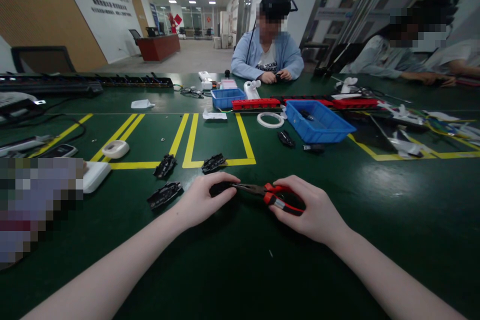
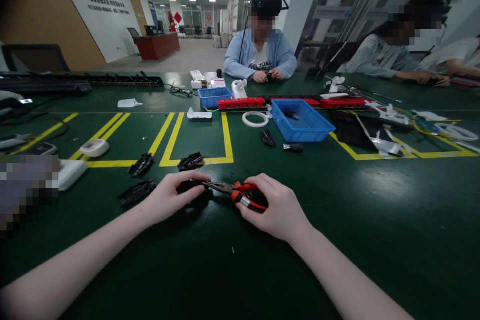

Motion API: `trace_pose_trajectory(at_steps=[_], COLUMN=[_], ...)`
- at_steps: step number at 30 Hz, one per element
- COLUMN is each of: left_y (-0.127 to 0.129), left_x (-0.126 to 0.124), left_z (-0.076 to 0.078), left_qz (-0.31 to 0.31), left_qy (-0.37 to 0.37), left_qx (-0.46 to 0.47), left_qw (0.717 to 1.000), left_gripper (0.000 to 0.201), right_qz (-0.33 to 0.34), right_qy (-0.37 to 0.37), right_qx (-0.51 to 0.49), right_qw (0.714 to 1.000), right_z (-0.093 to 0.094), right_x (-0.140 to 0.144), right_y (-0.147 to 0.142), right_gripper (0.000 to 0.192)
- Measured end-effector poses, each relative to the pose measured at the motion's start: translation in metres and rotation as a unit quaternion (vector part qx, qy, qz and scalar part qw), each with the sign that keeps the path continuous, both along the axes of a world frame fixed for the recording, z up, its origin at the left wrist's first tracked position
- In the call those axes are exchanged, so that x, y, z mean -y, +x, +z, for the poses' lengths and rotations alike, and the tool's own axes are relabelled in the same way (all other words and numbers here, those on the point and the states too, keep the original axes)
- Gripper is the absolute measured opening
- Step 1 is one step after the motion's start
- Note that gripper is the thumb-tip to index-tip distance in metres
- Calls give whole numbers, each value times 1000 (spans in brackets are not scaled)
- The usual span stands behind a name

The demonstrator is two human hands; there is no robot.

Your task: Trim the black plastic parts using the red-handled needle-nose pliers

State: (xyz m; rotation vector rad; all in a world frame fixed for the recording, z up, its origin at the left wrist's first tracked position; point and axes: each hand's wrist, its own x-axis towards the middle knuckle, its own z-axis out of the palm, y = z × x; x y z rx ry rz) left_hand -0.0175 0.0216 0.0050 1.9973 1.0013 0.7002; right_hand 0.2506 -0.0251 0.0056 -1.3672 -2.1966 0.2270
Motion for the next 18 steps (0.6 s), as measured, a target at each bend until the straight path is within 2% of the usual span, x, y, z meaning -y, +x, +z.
trace_pose_trajectory(at_steps=[11,18], left_y=[-2,-1], left_x=[-6,-5], left_z=[-8,-5], left_qz=[3,5], left_qy=[-95,-97], left_qx=[51,28], left_qw=[994,995], left_gripper=[22,24], right_qz=[19,35], right_qy=[35,41], right_qx=[-2,4], right_qw=[999,999], right_z=[-5,-6], right_x=[-2,-1], right_y=[1,2], right_gripper=[36,36])
